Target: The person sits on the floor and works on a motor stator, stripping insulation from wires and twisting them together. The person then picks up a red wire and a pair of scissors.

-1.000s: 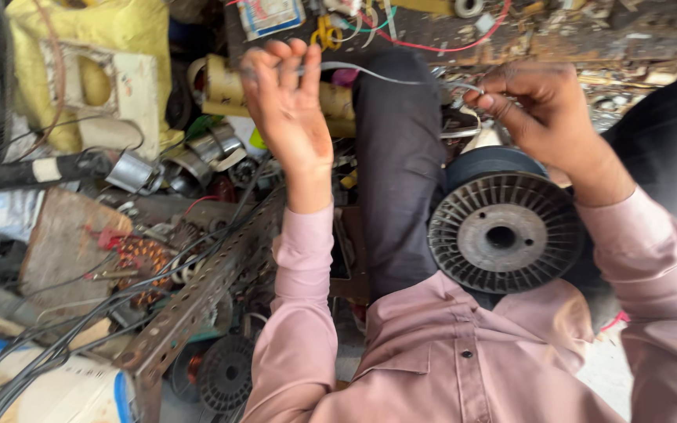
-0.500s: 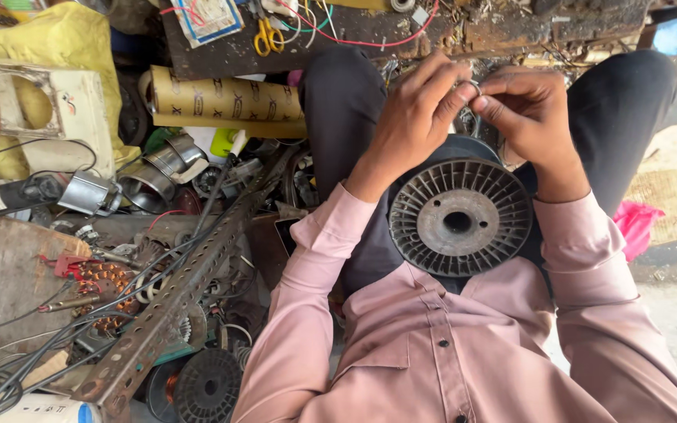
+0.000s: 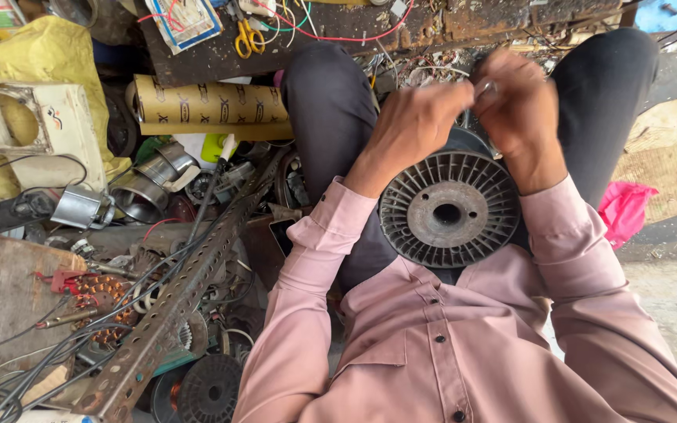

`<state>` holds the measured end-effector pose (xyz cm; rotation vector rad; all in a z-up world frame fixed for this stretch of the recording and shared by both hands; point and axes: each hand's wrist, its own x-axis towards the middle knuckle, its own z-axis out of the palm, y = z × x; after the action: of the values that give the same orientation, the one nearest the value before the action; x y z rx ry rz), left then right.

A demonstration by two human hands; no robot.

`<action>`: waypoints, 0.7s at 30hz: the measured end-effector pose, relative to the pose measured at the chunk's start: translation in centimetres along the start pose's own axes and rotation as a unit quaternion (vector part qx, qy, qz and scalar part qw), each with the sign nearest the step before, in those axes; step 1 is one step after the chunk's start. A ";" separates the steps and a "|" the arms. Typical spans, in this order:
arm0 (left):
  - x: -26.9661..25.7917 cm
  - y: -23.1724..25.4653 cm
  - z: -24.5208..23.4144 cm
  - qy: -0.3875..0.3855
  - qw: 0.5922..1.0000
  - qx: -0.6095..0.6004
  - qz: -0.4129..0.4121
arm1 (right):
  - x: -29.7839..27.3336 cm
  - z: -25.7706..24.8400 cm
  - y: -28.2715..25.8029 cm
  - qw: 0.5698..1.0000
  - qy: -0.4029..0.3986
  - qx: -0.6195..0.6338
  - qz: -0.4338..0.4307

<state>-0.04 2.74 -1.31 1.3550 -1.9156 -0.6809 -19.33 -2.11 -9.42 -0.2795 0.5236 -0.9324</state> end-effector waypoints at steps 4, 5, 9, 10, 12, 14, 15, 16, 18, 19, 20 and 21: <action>-0.9 -0.7 0.0 -0.006 1.000 0.005 0.018 | 0.9 -1.3 -4.6 0.989 0.075 0.060 -0.114; -0.8 -1.0 -0.1 0.010 1.000 0.004 0.011 | 0.6 -1.3 -5.2 0.987 0.061 0.000 -0.147; -0.5 -1.3 -1.0 0.028 1.000 0.000 0.002 | -0.4 0.2 -5.0 0.910 0.053 -0.352 -0.212; -0.6 -1.0 -0.9 0.030 1.000 0.001 0.008 | -0.6 0.7 -4.7 0.906 0.025 -0.379 -0.186; -0.5 -0.7 -1.0 0.031 0.999 -0.006 0.004 | -1.1 1.4 -4.1 0.892 -0.029 -0.432 -0.133; -0.3 -0.6 -1.2 0.032 0.999 -0.022 -0.016 | -1.7 1.7 -3.9 0.895 -0.075 -0.436 -0.051; -0.2 -0.4 -1.2 0.037 0.999 -0.026 -0.018 | -1.8 1.7 -3.9 0.894 -0.100 -0.437 -0.011; -0.1 -0.3 -1.4 0.042 0.999 -0.027 -0.021 | -1.6 1.7 -3.4 0.900 -0.108 -0.422 -0.022; -0.1 -0.2 -1.6 0.054 0.998 -0.029 -0.028 | -1.0 1.6 -1.8 0.911 -0.122 -0.391 -0.043; 0.0 -0.2 -1.7 0.061 0.997 -0.029 -0.033 | -0.9 1.3 -1.6 0.916 -0.126 -0.380 -0.040; 0.1 -0.2 -1.7 0.068 0.997 -0.029 -0.037 | -0.9 1.1 -1.5 0.919 -0.129 -0.370 -0.038; 0.1 -0.2 -1.8 0.068 0.996 -0.029 -0.040 | -0.8 0.9 -1.4 0.923 -0.133 -0.360 -0.036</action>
<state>1.47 2.57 -0.28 1.4111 -1.7301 -0.6598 -20.13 -2.26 -7.80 -1.0825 0.5910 -0.7240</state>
